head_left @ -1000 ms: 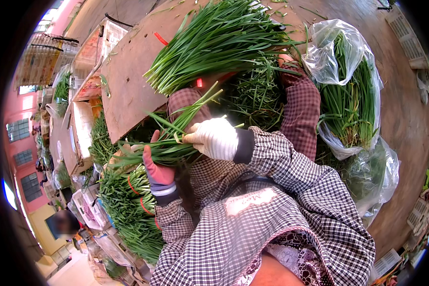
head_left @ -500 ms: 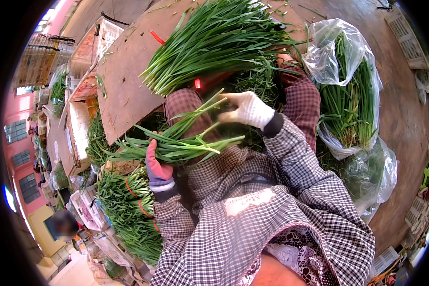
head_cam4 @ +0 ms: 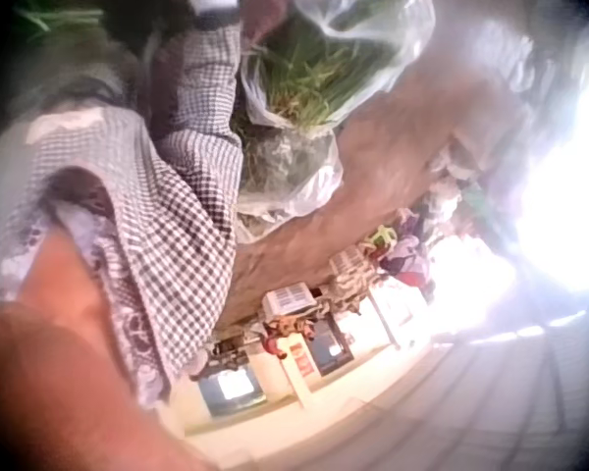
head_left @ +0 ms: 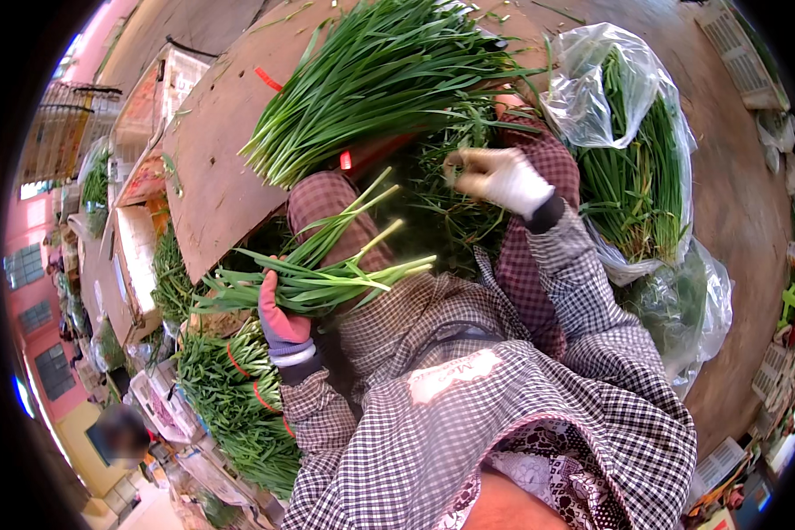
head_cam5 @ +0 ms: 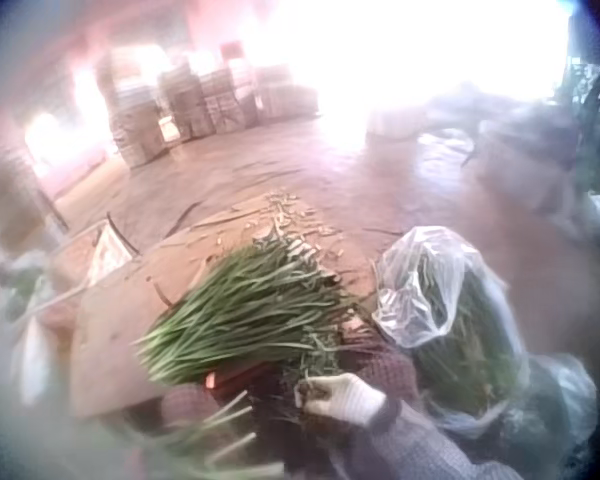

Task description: The person sorts bunches of chives by hand, removes damaged leaves, and secures a bundle with a red rubber band before trimming the root ends with a knife.

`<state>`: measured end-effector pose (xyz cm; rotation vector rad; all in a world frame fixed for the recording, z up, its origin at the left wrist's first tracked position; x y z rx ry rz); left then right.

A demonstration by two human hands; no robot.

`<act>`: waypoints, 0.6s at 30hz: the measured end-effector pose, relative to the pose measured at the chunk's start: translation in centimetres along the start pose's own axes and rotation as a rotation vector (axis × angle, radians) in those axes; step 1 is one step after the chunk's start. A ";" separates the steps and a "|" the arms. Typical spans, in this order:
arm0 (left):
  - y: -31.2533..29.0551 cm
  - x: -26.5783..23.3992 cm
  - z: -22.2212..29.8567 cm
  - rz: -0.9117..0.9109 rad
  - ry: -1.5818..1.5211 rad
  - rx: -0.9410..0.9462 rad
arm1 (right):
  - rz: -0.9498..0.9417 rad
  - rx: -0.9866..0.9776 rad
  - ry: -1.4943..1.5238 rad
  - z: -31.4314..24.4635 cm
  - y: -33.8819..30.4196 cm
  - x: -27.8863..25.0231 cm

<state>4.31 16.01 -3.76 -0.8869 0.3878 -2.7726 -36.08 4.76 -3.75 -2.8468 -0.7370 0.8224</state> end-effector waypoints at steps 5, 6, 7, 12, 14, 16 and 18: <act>-0.3 0.4 0.0 -0.033 -0.001 -0.001 | 0.150 -0.032 -0.285 4.5 -1.6 -3.0; -0.4 0.1 0.1 0.000 0.017 0.005 | 0.045 0.041 -0.179 3.3 -2.0 -3.6; -0.6 0.3 0.4 -0.005 0.062 0.009 | 0.061 -0.048 -0.077 2.0 -2.3 -4.0; -0.7 0.0 0.4 -0.035 -0.006 0.008 | -0.082 0.119 0.172 1.1 -3.8 -4.0; -0.8 0.2 0.6 -0.012 0.026 0.015 | -0.229 0.307 -0.525 4.4 -2.8 -1.9; -0.6 0.9 0.6 -0.018 0.053 0.015 | -0.044 0.202 -0.549 5.7 -4.0 -3.9; -0.9 1.3 0.7 -0.018 0.019 -0.004 | 0.134 0.083 -0.381 3.8 -5.0 -6.2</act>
Point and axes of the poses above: each hand's wrist, its own y-axis towards the middle knuckle, its own x-axis out of the palm, z = x × y, the point moved 8 cm from there along y, towards the middle knuckle, and after that the axes turned 15 degrees about -z, right-handed, at the moved point
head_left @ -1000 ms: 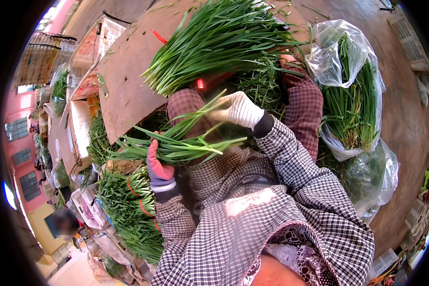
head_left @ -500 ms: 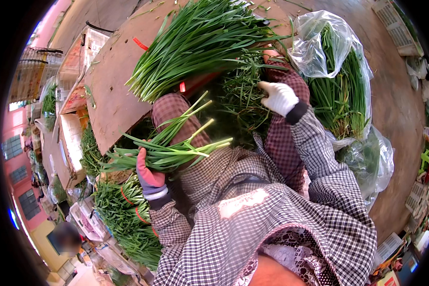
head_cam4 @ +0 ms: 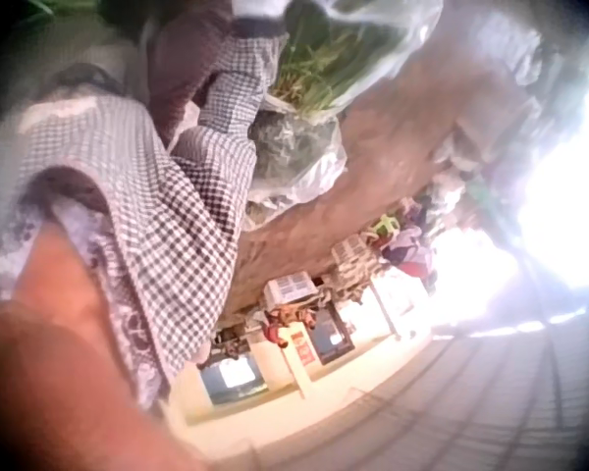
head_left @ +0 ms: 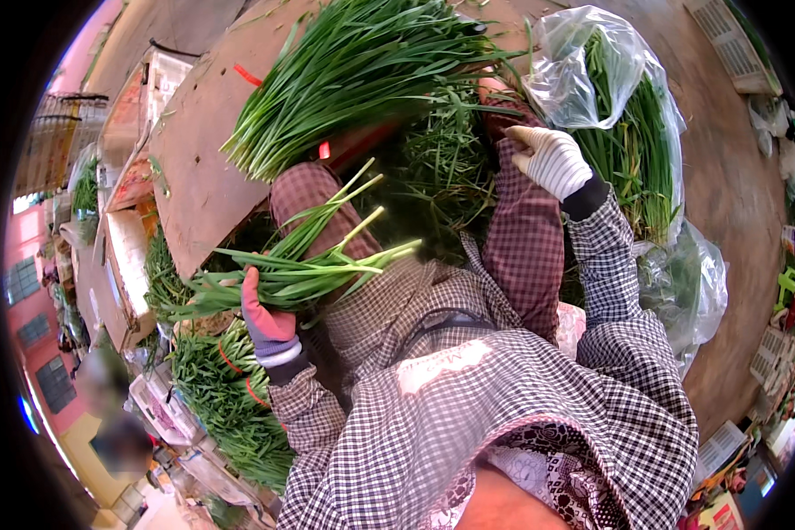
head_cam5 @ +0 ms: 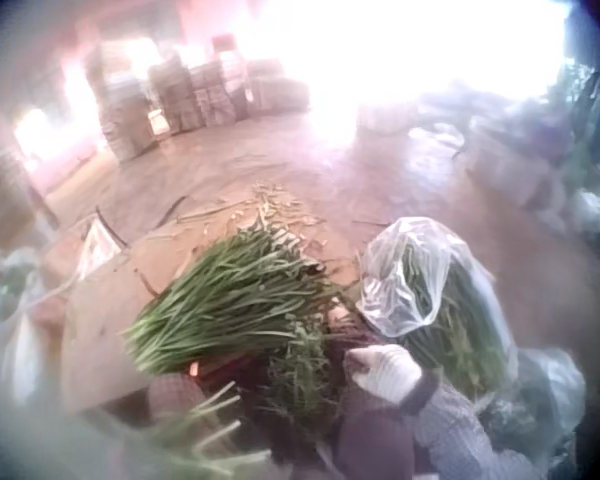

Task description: The person sorts bunches of chives by hand, removes damaged leaves, and secures a bundle with a red rubber band before trimming the root ends with a knife.

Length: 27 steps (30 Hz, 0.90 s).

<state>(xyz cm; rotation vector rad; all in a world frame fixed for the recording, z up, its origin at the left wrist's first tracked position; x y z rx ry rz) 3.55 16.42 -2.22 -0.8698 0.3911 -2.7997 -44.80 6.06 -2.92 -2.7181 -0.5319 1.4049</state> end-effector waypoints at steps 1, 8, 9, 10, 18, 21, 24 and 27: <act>0.0 -0.1 0.2 -0.007 -0.004 0.011 | -0.048 -0.005 0.253 -0.5 -0.4 -0.4; 0.1 0.1 0.0 -0.069 -0.061 -0.006 | -0.109 0.034 0.063 -2.2 -1.0 -0.1; 0.3 0.2 0.0 -0.020 -0.054 0.005 | -0.058 -0.008 -0.053 -2.4 -0.9 0.6; 0.2 0.7 0.1 -0.009 -0.051 0.009 | -0.054 -0.041 0.165 -3.8 -0.9 0.7; 0.0 0.8 0.8 -0.018 -0.015 0.026 | -0.400 -0.461 0.334 -19.7 -0.3 7.0; 0.1 0.7 0.9 -0.041 -0.039 0.031 | -0.407 -0.539 0.395 -21.1 -0.4 10.2; 0.0 0.8 0.9 -0.025 -0.047 0.044 | -0.318 -0.503 0.459 -19.6 -0.7 9.4; 0.3 1.5 0.8 -0.105 -0.062 0.011 | -0.331 -0.350 0.618 -17.0 -0.1 8.5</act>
Point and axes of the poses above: each hand's wrist, its own y-axis towards the middle knuckle, its own x-axis out of the palm, z = x × y, the point moved 8 cm from there along y, towards the middle knuckle, and after that the axes turned 15 degrees about -z, right-handed, at the moved point
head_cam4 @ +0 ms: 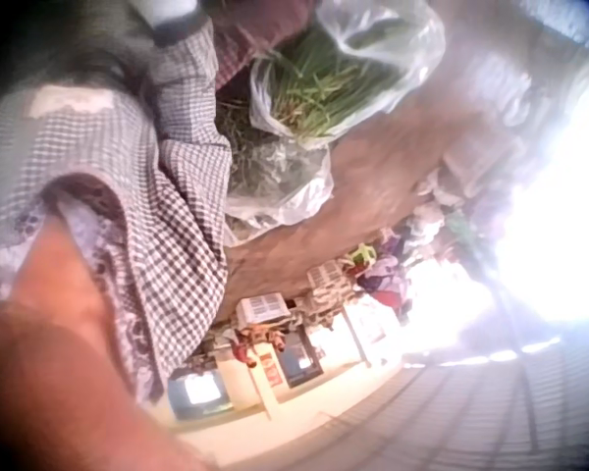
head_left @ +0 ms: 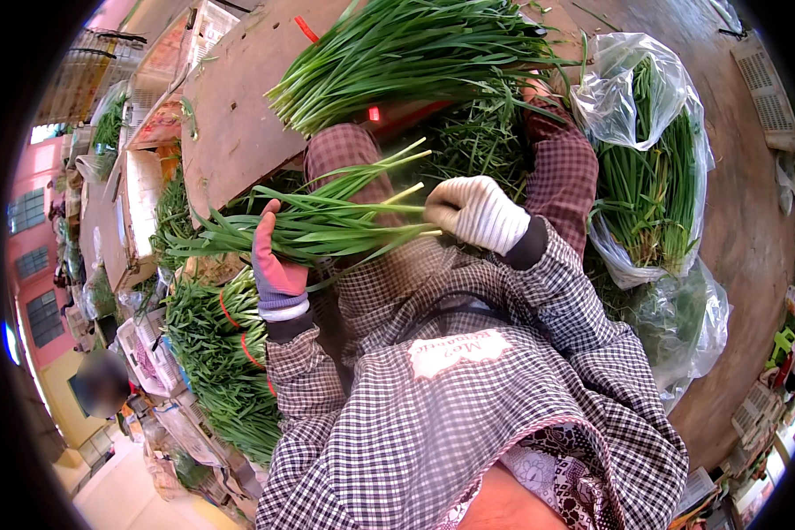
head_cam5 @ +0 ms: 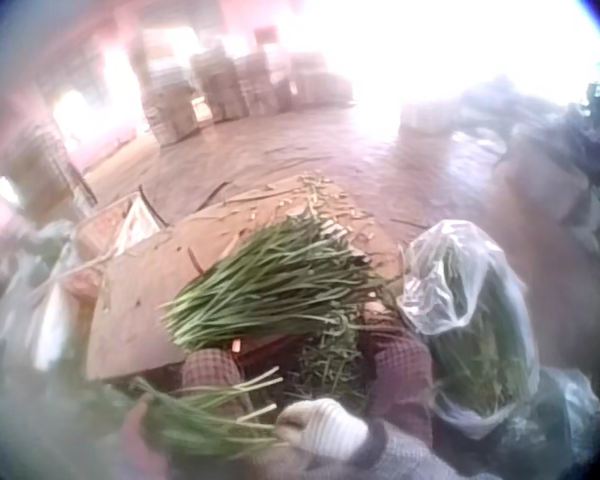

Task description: The person sorts bunches of chives by hand, removes damaged leaves, and secures a bundle with a red rubber band before trimming the root ends with a knife.

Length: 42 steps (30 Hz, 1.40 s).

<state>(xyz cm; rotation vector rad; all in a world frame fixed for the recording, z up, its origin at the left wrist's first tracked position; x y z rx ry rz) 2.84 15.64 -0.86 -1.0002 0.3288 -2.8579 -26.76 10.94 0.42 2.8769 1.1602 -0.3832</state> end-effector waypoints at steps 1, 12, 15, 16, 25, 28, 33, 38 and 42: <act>0.1 -0.2 -0.1 -0.008 0.008 -0.004 | -0.012 0.072 0.008 0.6 0.0 -0.2; 2.0 4.5 1.6 -0.256 0.086 -0.019 | 0.223 -0.178 -0.572 -6.3 3.3 -3.9; 3.3 7.4 0.7 -0.326 0.072 -0.083 | -0.003 -0.209 -0.502 -6.4 7.1 0.9; 3.6 7.9 0.9 -0.324 0.101 -0.080 | -0.105 -0.198 -0.445 -6.1 8.2 2.4; 6.9 14.8 1.1 -0.383 0.060 -0.032 | 0.079 -0.076 0.269 -2.0 6.2 -0.7; 5.4 19.1 5.8 -0.529 0.518 0.365 | 0.255 -0.039 0.347 0.0 3.5 -4.6; 2.0 18.5 5.5 -0.331 0.688 0.444 | 0.417 -0.011 0.526 2.8 1.4 -8.3; 3.5 15.7 -8.4 -0.395 0.585 -0.120 | 0.465 0.031 0.510 3.2 1.1 -9.7; 4.4 17.7 -15.8 -0.598 0.373 -0.367 | 0.474 -0.019 0.418 1.8 2.7 -8.3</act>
Point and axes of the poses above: each hand's wrist, its own y-axis towards the middle knuckle, its own x-axis out of the palm, z = x × y, the point moved 8 cm from there along y, towards the middle knuckle, and after that the axes turned 15 degrees about -z, right-handed, at the moved point
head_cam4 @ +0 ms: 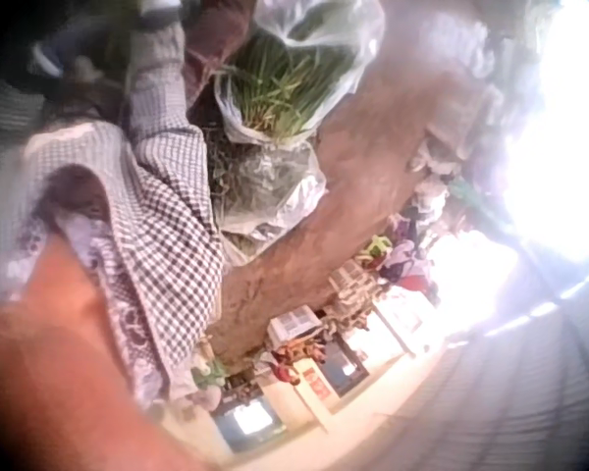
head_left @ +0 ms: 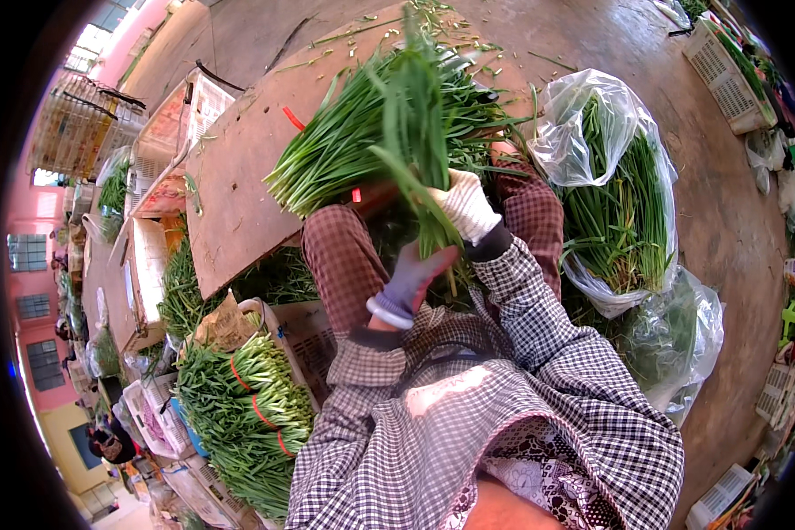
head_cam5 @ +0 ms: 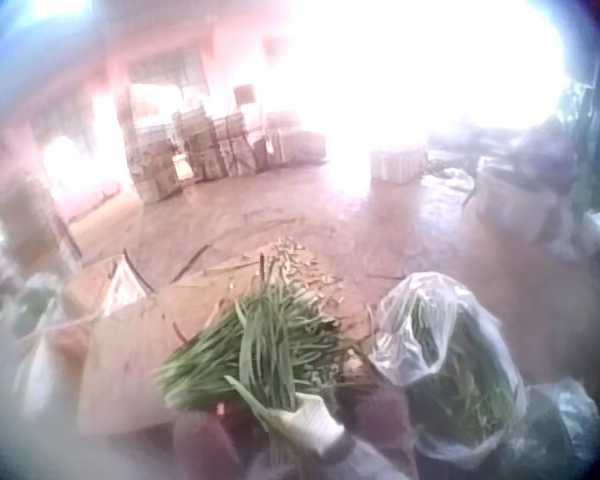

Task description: The person sorts bunches of chives by hand, removes damaged leaves, and secures a bundle with a red rubber band before trimming the root ends with a knife.

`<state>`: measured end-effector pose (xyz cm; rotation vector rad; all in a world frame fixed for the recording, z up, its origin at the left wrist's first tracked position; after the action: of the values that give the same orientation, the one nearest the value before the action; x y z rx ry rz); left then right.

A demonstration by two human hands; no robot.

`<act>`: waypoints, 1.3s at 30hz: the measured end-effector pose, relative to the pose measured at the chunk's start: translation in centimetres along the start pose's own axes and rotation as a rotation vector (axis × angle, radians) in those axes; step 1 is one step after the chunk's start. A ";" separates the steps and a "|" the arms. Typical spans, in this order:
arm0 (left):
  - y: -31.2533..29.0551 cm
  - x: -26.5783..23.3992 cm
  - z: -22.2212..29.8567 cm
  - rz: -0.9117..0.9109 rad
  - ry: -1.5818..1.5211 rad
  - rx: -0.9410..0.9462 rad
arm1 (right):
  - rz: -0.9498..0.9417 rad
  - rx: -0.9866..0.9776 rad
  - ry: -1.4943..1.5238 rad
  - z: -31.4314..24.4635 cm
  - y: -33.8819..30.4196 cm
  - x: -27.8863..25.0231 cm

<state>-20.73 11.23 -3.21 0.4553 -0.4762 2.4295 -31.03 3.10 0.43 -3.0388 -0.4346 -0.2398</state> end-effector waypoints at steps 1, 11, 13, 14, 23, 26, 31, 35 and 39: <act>0.7 -0.1 -0.8 -0.019 -0.022 -0.019 | -0.073 -0.009 -0.023 1.0 0.7 0.2; 2.4 -1.0 -4.8 -0.061 -0.608 0.016 | -0.062 0.033 0.027 4.4 -4.1 -5.5; 2.4 -1.2 -5.0 -0.007 -0.537 -0.007 | -0.101 0.102 -0.105 3.0 -4.7 -3.4; 2.3 -1.3 -5.1 0.020 -0.500 -0.020 | -0.034 0.294 -0.054 3.9 -5.3 -3.1; 2.3 -3.8 -5.8 0.115 -0.783 0.016 | 0.065 0.128 -0.002 -1.8 -7.8 -5.4; 2.4 -3.3 -5.4 0.118 -0.754 0.005 | 0.252 -0.036 0.091 -2.6 -8.9 -10.3; 3.2 -2.3 -4.7 -0.017 -0.755 0.048 | 0.088 0.145 -0.900 1.5 -7.8 -10.5; 3.2 -2.3 -5.1 -0.065 -0.793 0.063 | -0.094 0.157 -0.647 4.2 -8.4 -5.3; 3.0 -1.7 -4.4 -0.005 -0.743 0.065 | -0.241 0.204 -0.708 5.1 -8.4 -0.7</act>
<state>-22.24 10.04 -8.47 1.3954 -0.6917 2.2094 -33.32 11.42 -4.33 -2.7711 -0.7976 0.8390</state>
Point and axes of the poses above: each hand's wrist, its own y-axis towards the middle knuckle, its own x-axis out of the palm, z = x × y, the point moved 8 cm from there along y, towards the middle knuckle, and after that the axes turned 15 degrees about -z, right-handed, at the moved point
